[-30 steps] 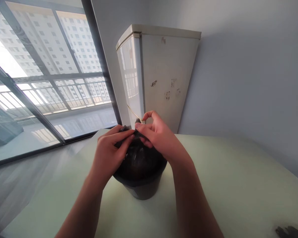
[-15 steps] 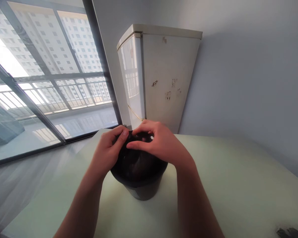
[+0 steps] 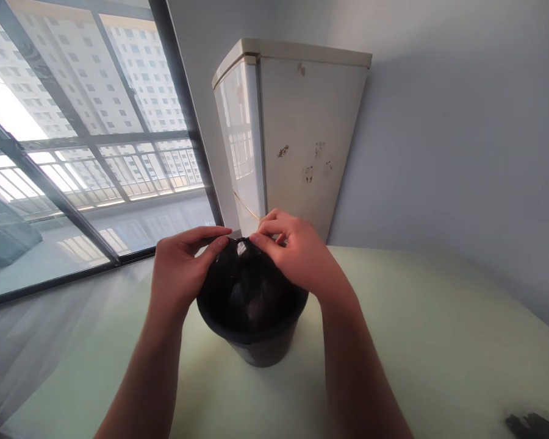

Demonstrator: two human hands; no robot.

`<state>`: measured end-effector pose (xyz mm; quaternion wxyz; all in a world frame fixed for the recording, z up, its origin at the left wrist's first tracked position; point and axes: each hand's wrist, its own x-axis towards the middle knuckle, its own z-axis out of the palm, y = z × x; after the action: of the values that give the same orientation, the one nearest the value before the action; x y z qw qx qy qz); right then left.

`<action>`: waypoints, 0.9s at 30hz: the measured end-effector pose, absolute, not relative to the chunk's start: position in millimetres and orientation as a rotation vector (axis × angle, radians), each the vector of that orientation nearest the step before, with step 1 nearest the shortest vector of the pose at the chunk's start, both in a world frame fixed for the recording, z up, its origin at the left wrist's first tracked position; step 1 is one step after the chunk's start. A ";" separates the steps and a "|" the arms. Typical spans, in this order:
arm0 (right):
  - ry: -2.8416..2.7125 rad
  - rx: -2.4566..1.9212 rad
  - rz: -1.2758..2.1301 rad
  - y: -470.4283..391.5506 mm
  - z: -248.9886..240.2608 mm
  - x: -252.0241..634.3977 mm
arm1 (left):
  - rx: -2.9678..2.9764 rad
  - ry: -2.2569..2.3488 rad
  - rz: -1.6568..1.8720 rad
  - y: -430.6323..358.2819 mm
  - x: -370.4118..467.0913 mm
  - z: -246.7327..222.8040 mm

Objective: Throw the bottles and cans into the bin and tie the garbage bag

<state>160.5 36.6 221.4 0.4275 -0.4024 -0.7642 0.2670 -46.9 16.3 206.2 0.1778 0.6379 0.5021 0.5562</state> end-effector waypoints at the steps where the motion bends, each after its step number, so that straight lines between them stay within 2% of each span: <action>1: -1.927 -1.030 0.648 37.4 220.5 163.4 | 1.812 1.493 1.574 18.1 -50.8 205.9; 6: -2.107 -1.202 0.519 40.6 216.8 196.4 | 1.928 1.706 1.357 30.8 -78.3 203.8; 17: -2.256 -1.319 0.492 30.4 216.5 238.2 | 2.019 1.772 1.091 36.0 -108.3 200.1; 22: -2.174 -1.384 0.479 28.4 218.4 248.3 | 2.043 1.785 1.116 34.3 -109.6 205.0; 27: -1.913 -1.313 0.400 24.8 227.0 225.9 | 2.033 1.657 1.334 24.0 -92.4 212.4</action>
<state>225.9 24.8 227.0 0.3836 -0.5152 -0.7503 0.1568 -92.4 24.0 212.4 0.0993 0.6874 0.5605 0.4511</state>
